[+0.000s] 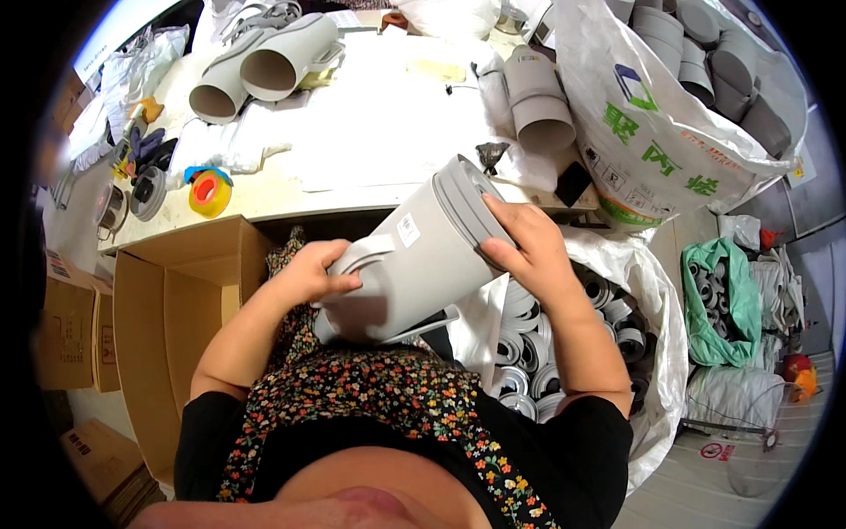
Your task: The person assembles and packs cylindrical kitchenware into a cardboard box. They pick up a gray container, attach a lid, wrap it in a plastic bag, and place it into a box marked 'FRAGILE'. This process is repeated for multiple units.
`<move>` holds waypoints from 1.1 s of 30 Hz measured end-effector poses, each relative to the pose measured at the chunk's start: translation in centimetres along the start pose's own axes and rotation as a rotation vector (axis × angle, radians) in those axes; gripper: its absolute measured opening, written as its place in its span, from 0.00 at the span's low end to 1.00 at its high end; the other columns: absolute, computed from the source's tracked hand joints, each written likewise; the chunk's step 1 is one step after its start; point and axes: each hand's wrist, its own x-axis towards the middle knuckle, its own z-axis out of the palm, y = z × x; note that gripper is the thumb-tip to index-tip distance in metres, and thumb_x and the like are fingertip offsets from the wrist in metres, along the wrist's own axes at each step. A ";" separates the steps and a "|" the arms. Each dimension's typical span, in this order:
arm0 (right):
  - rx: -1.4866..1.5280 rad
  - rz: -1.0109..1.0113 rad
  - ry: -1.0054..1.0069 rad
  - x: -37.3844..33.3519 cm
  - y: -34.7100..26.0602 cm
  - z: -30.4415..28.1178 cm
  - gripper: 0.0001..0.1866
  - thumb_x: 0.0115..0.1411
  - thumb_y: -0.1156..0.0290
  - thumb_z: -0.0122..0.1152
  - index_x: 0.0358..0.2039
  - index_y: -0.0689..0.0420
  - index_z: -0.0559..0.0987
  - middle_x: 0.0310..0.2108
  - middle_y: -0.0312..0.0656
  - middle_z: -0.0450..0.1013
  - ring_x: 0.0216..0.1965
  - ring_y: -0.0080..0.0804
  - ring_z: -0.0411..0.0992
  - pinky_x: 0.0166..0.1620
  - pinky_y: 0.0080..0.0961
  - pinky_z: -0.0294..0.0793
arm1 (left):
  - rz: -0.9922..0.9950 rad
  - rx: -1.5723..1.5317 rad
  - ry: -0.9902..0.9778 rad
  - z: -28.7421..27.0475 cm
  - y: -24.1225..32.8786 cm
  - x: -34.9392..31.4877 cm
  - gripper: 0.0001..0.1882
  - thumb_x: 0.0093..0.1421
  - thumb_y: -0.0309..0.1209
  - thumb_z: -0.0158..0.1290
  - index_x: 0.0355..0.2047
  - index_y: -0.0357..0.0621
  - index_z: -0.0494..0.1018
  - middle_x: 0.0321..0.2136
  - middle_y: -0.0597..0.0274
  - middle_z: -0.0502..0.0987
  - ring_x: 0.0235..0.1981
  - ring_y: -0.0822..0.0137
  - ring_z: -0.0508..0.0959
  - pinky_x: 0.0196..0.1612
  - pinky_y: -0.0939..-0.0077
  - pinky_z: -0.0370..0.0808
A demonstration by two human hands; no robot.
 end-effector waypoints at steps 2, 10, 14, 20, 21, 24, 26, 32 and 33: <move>0.313 0.005 0.075 0.5 1.8 -1.9 0.29 0.57 0.56 0.50 0.53 0.65 0.66 0.48 0.49 0.69 0.50 0.36 0.65 0.55 0.29 0.59 | 0.042 0.077 0.030 0.5 0.8 -0.2 0.22 0.50 0.41 0.57 0.40 0.39 0.70 0.32 0.49 0.75 0.35 0.53 0.75 0.39 0.67 0.71; 0.469 0.040 -0.125 4.3 0.8 2.6 0.38 0.62 0.40 0.29 0.61 0.59 0.54 0.63 0.48 0.47 0.65 0.37 0.44 0.64 0.29 0.41 | 0.010 0.106 0.048 1.8 2.0 -0.2 0.19 0.51 0.36 0.57 0.41 0.39 0.70 0.33 0.52 0.76 0.36 0.57 0.76 0.40 0.70 0.71; 0.425 0.057 -0.043 5.4 2.6 0.2 0.34 0.64 0.44 0.29 0.60 0.57 0.59 0.62 0.47 0.52 0.64 0.37 0.47 0.63 0.29 0.43 | 0.021 -0.068 0.104 1.4 -0.2 0.2 0.18 0.51 0.34 0.57 0.40 0.39 0.71 0.31 0.56 0.76 0.33 0.68 0.74 0.40 0.74 0.71; 0.147 0.175 -0.006 4.7 1.0 1.9 0.24 0.58 0.58 0.51 0.51 0.58 0.70 0.44 0.50 0.69 0.46 0.42 0.67 0.50 0.30 0.64 | -0.014 -0.002 0.311 4.5 0.3 -1.0 0.21 0.58 0.31 0.51 0.51 0.41 0.60 0.32 0.62 0.72 0.28 0.74 0.72 0.32 0.80 0.71; 0.161 0.190 0.000 5.6 0.1 2.7 0.23 0.58 0.58 0.51 0.50 0.58 0.71 0.43 0.49 0.70 0.46 0.41 0.68 0.50 0.30 0.64 | 0.170 -0.062 0.137 6.1 1.7 -2.4 0.32 0.57 0.33 0.52 0.58 0.42 0.51 0.36 0.55 0.72 0.34 0.66 0.75 0.39 0.73 0.72; 0.230 0.097 0.075 6.5 -1.0 3.9 0.22 0.59 0.55 0.49 0.43 0.60 0.75 0.39 0.46 0.73 0.44 0.39 0.69 0.50 0.29 0.64 | 0.216 0.308 -0.190 6.5 5.2 -3.1 0.29 0.57 0.36 0.53 0.55 0.41 0.56 0.42 0.45 0.72 0.45 0.51 0.72 0.48 0.65 0.68; 0.532 0.105 0.188 4.3 1.8 4.4 0.23 0.61 0.54 0.46 0.38 0.64 0.76 0.36 0.47 0.73 0.41 0.36 0.70 0.53 0.30 0.61 | 0.341 0.077 -0.205 3.7 2.8 -2.4 0.13 0.56 0.35 0.51 0.41 0.45 0.73 0.35 0.51 0.76 0.39 0.55 0.75 0.42 0.66 0.72; 0.642 -0.062 0.289 -0.1 4.6 5.0 0.25 0.62 0.55 0.40 0.27 0.63 0.77 0.32 0.48 0.75 0.37 0.39 0.72 0.55 0.42 0.58 | -0.272 -0.061 0.738 1.4 -14.6 -1.6 0.30 0.63 0.47 0.39 0.56 0.34 0.58 0.57 0.45 0.58 0.60 0.55 0.56 0.61 0.66 0.51; 0.621 -0.099 0.286 0.0 4.3 5.0 0.25 0.62 0.54 0.40 0.26 0.62 0.77 0.32 0.48 0.75 0.37 0.40 0.72 0.55 0.42 0.58 | -0.332 -0.280 0.696 1.7 -15.1 -0.9 0.32 0.65 0.49 0.35 0.58 0.34 0.54 0.59 0.47 0.56 0.61 0.59 0.54 0.62 0.68 0.49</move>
